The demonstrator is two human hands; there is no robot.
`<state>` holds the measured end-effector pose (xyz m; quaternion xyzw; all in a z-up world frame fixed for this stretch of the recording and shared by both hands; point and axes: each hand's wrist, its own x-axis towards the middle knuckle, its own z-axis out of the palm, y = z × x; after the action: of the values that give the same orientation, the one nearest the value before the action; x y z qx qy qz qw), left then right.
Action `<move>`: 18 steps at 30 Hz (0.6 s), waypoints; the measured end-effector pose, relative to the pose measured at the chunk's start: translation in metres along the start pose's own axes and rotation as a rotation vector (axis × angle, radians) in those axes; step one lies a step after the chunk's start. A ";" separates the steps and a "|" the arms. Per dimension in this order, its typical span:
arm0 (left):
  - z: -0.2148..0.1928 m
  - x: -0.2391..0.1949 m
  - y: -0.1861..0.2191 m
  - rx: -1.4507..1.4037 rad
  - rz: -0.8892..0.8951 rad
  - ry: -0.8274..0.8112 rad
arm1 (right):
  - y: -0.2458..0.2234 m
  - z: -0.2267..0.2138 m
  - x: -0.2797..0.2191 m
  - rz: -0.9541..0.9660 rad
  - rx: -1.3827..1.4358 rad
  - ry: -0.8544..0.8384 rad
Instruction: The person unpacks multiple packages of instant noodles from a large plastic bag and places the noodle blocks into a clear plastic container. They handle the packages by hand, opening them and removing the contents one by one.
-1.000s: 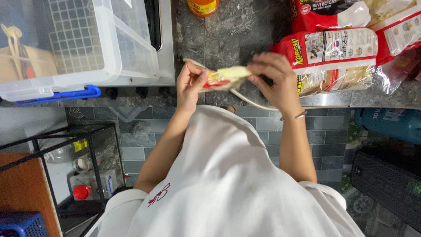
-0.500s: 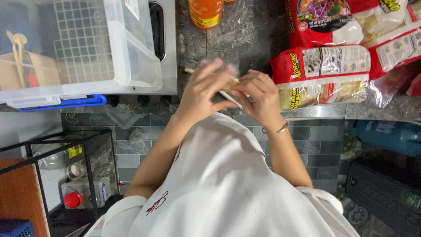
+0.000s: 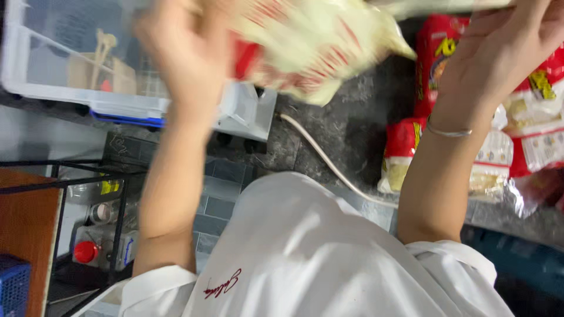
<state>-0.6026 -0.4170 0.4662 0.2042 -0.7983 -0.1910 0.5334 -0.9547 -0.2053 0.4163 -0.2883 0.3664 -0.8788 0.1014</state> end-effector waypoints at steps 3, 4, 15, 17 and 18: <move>-0.031 0.003 -0.094 -0.142 -0.155 0.116 | 0.022 0.028 0.017 0.135 0.185 0.044; -0.038 0.000 -0.120 -0.315 -0.300 0.138 | 0.026 0.044 0.015 0.183 0.237 0.039; -0.072 -0.003 -0.203 -0.997 -1.103 -0.195 | 0.095 0.244 -0.093 -0.684 -0.893 -1.005; -0.092 -0.002 -0.203 -0.700 -1.123 -0.439 | 0.129 0.246 -0.077 -0.630 -0.905 -1.136; -0.099 -0.003 -0.202 -0.550 -1.124 -0.559 | 0.148 0.246 -0.070 -0.603 -0.909 -1.201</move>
<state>-0.4846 -0.5945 0.3936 0.3874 -0.6013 -0.6804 0.1596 -0.7595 -0.4274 0.4213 -0.8101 0.4774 -0.3288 -0.0876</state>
